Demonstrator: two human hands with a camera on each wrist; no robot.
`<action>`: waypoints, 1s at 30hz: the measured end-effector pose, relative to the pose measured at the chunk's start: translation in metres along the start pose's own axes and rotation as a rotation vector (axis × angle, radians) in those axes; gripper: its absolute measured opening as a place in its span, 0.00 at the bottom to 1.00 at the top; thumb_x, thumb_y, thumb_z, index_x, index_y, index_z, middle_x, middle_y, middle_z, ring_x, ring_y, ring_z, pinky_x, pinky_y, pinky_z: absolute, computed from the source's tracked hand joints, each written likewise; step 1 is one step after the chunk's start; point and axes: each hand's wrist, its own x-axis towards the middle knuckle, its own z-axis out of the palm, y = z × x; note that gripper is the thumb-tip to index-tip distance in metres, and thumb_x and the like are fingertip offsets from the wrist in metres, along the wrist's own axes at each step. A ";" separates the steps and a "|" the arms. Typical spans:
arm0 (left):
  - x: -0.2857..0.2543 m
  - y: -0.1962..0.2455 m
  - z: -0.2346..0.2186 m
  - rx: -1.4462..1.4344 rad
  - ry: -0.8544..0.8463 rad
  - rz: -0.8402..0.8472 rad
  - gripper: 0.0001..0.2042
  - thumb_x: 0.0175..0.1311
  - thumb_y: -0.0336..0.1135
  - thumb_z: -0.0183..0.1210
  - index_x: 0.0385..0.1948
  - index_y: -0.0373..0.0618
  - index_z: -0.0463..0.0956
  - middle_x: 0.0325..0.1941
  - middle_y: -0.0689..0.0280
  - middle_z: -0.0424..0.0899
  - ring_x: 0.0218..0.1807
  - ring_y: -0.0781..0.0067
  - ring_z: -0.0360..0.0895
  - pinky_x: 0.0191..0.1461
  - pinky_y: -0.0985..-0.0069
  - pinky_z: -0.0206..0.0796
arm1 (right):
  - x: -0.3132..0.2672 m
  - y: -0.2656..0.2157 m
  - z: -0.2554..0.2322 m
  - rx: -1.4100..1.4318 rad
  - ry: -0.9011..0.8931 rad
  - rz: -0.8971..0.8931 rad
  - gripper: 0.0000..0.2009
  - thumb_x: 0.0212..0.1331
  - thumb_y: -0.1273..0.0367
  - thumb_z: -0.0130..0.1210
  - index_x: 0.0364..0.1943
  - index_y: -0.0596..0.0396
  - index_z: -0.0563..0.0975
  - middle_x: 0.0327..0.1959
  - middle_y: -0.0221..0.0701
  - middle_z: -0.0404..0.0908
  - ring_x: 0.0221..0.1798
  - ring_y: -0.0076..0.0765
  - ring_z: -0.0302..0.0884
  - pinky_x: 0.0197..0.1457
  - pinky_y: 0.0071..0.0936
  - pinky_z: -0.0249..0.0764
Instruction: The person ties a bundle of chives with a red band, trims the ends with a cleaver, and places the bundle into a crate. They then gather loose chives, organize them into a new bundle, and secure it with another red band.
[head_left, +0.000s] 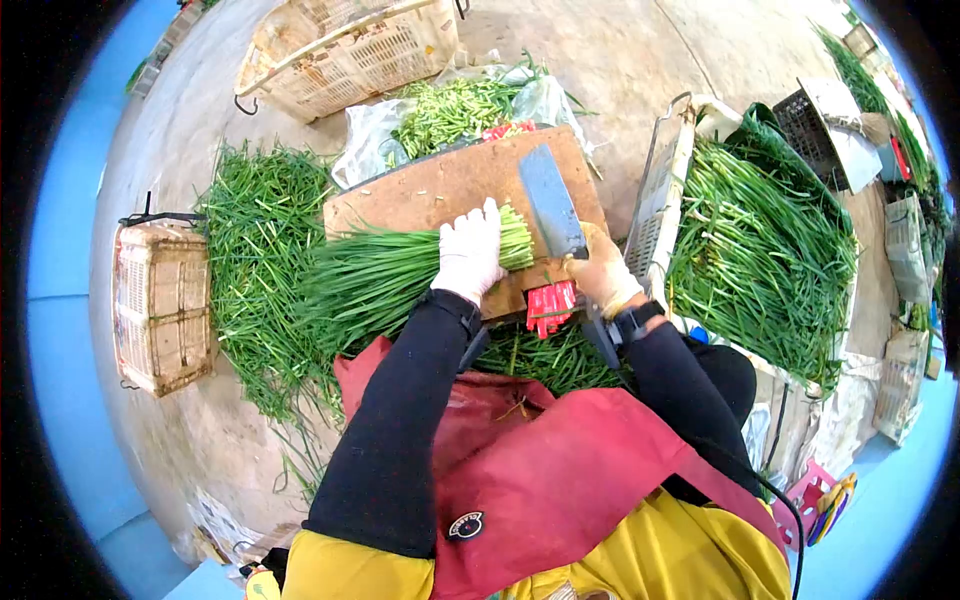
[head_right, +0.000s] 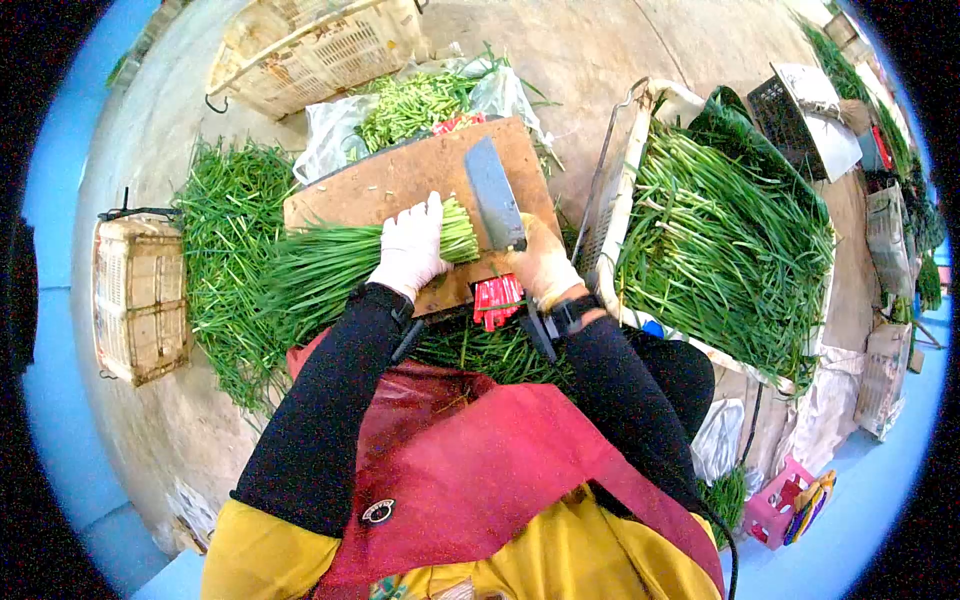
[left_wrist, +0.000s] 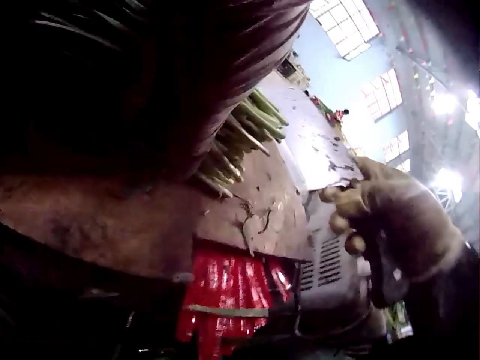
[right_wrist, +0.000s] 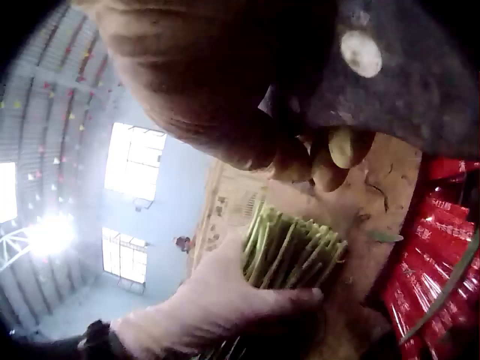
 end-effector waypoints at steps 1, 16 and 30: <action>0.003 0.000 -0.002 -0.001 0.001 -0.002 0.56 0.33 0.48 0.78 0.68 0.43 0.51 0.57 0.57 0.73 0.58 0.55 0.72 0.61 0.59 0.63 | 0.000 0.018 0.006 -0.039 0.044 -0.044 0.26 0.53 0.73 0.57 0.59 0.60 0.70 0.49 0.49 0.80 0.53 0.49 0.78 0.57 0.33 0.71; 0.020 -0.002 -0.005 -0.016 -0.101 -0.078 0.42 0.30 0.51 0.79 0.50 0.44 0.67 0.48 0.58 0.80 0.51 0.56 0.79 0.53 0.60 0.69 | -0.058 -0.015 0.013 -0.392 -0.163 -0.101 0.42 0.53 0.82 0.46 0.75 0.50 0.45 0.59 0.52 0.71 0.53 0.57 0.76 0.55 0.38 0.73; 0.023 -0.002 0.003 0.011 -0.116 -0.062 0.42 0.34 0.50 0.77 0.54 0.42 0.68 0.49 0.59 0.80 0.52 0.58 0.79 0.52 0.59 0.69 | -0.017 -0.017 0.025 -0.475 -0.296 -0.067 0.46 0.54 0.77 0.50 0.74 0.48 0.33 0.30 0.54 0.80 0.33 0.60 0.80 0.36 0.49 0.74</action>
